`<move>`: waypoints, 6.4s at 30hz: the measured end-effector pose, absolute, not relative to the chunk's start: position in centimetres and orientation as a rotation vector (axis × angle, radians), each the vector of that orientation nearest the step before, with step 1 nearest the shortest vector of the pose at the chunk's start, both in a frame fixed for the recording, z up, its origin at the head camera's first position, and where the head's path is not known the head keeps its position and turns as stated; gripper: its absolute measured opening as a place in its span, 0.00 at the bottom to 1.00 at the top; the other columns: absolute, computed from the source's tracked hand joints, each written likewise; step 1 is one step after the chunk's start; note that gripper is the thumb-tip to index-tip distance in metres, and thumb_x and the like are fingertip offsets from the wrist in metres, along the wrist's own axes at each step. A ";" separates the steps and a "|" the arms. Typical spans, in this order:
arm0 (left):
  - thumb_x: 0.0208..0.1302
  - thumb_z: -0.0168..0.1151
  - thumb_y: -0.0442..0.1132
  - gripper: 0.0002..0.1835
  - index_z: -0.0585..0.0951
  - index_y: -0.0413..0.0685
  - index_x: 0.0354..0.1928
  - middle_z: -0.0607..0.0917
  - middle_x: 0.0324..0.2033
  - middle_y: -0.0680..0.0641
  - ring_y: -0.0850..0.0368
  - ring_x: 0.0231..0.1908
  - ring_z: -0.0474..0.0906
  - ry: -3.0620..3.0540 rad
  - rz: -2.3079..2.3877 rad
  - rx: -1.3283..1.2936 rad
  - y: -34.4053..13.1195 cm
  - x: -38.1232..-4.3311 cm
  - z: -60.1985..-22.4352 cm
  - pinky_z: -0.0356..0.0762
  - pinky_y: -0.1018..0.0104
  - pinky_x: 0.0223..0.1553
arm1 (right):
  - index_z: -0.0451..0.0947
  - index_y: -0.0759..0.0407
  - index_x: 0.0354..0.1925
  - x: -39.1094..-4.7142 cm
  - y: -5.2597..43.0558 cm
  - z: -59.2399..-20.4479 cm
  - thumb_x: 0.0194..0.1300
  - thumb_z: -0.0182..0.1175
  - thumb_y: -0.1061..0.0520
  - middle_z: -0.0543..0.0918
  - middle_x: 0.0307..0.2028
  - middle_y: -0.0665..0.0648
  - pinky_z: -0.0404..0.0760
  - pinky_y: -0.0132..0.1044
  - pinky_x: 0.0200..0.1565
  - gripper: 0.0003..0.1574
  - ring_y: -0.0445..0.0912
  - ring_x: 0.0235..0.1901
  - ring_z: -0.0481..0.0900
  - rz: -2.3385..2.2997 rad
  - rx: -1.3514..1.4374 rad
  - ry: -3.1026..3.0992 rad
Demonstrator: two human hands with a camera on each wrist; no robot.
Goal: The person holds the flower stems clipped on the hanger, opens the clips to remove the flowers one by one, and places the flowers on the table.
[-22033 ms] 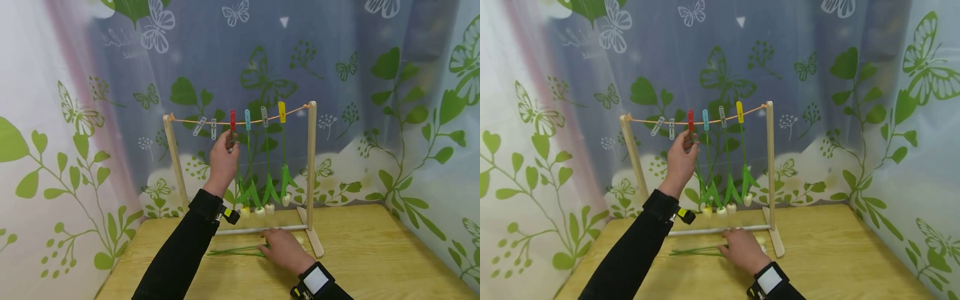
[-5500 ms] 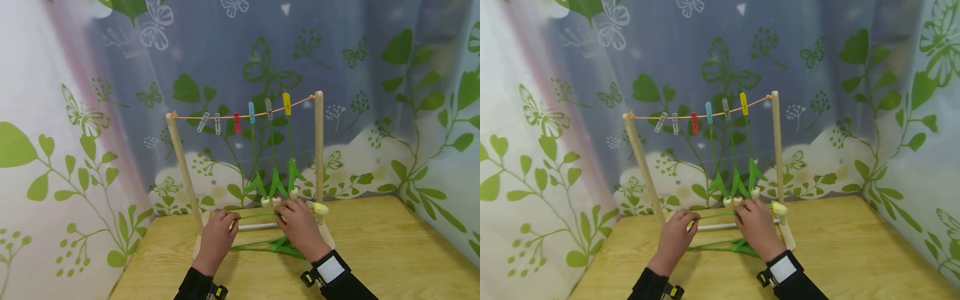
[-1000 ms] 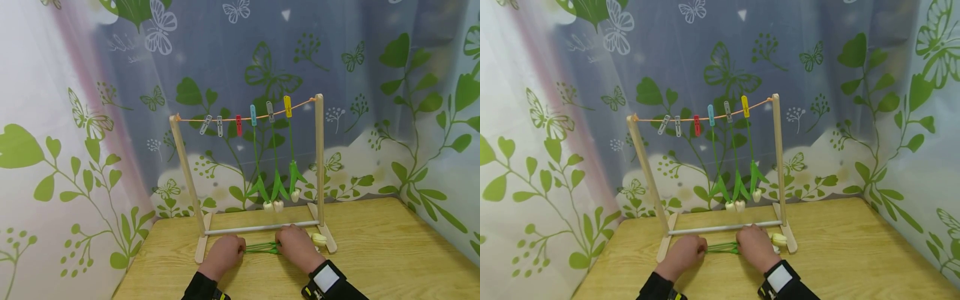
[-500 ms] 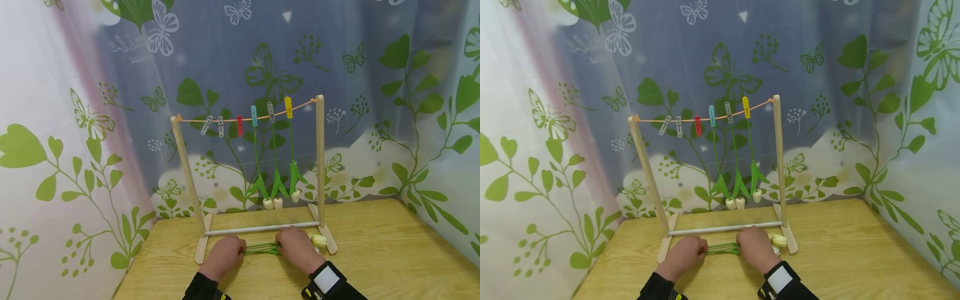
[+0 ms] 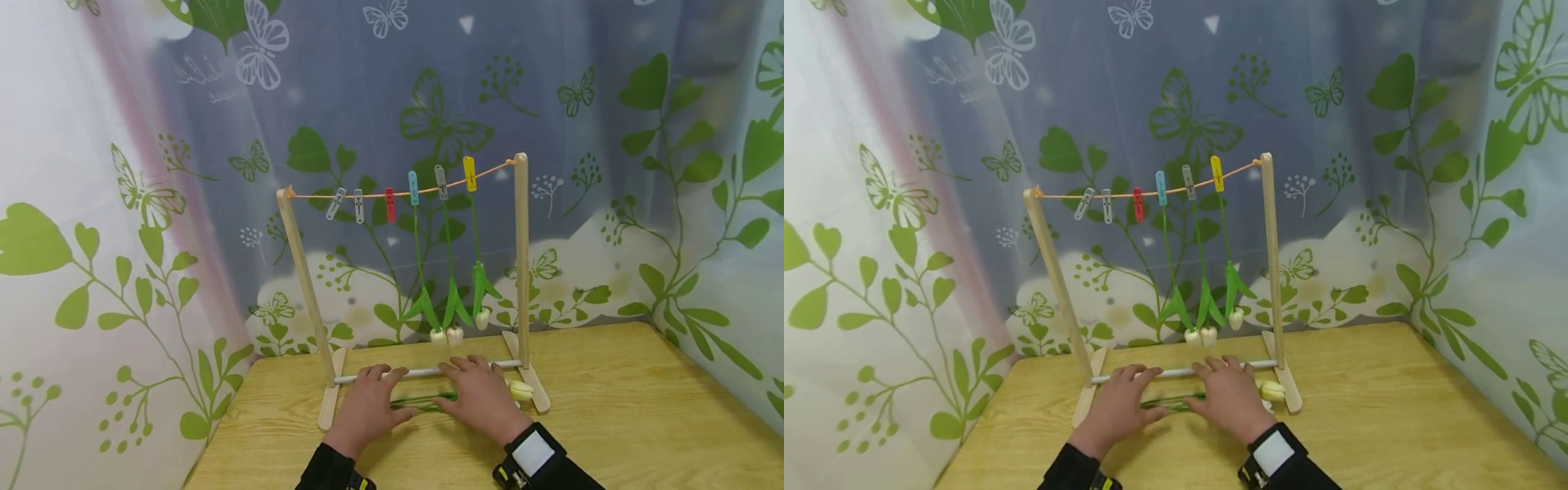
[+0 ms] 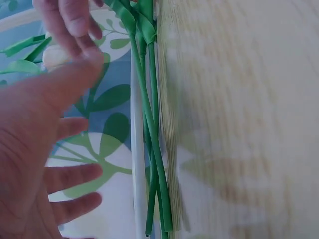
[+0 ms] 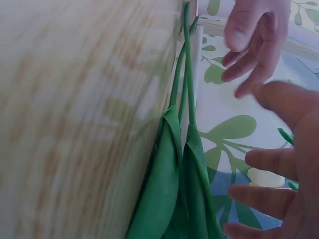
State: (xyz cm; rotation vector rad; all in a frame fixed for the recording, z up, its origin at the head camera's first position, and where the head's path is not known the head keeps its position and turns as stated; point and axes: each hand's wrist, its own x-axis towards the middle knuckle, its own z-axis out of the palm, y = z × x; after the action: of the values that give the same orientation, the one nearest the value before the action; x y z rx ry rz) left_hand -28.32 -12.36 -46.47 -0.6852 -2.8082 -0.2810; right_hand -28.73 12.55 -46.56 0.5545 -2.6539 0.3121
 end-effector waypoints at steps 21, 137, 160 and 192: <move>0.63 0.44 0.82 0.48 0.64 0.66 0.79 0.64 0.78 0.37 0.28 0.76 0.59 -2.815 -0.310 -0.546 -11.9 -28.4 -46.2 0.62 0.15 0.64 | 0.80 0.45 0.67 -28.6 13.1 -46.0 0.61 0.65 0.24 0.78 0.68 0.62 0.74 0.80 0.58 0.44 0.69 0.67 0.73 0.302 0.524 -2.675; 0.82 0.54 0.41 0.25 0.68 0.56 0.76 0.84 0.54 0.43 0.48 0.47 0.82 -2.189 -1.247 -0.463 -2.0 -36.7 -26.7 0.84 0.58 0.48 | 0.83 0.57 0.60 -29.1 15.4 -25.1 0.72 0.62 0.37 0.89 0.46 0.61 0.92 0.52 0.35 0.31 0.57 0.40 0.89 -0.030 0.651 -2.378; 0.82 0.54 0.41 0.23 0.69 0.54 0.74 0.86 0.48 0.44 0.47 0.39 0.84 -2.164 -1.226 -0.492 -2.4 -36.5 -27.7 0.85 0.56 0.39 | 0.81 0.52 0.59 -32.3 12.1 -10.0 0.75 0.59 0.42 0.84 0.30 0.54 0.80 0.45 0.21 0.23 0.50 0.25 0.82 -0.192 0.673 -2.490; 0.81 0.55 0.41 0.20 0.73 0.54 0.71 0.85 0.48 0.44 0.48 0.39 0.83 -2.152 -1.252 -0.495 -2.3 -35.9 -27.8 0.82 0.56 0.34 | 0.85 0.54 0.43 -36.2 10.3 -8.4 0.78 0.58 0.46 0.85 0.34 0.55 0.77 0.40 0.34 0.16 0.49 0.30 0.81 -0.273 0.876 -2.753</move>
State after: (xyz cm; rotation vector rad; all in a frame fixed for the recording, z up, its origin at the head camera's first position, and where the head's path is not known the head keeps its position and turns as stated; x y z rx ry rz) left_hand -35.93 -2.29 -27.85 -0.4951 -2.1519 -1.2517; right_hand -36.21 10.32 -8.37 0.8757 -2.7530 -0.2733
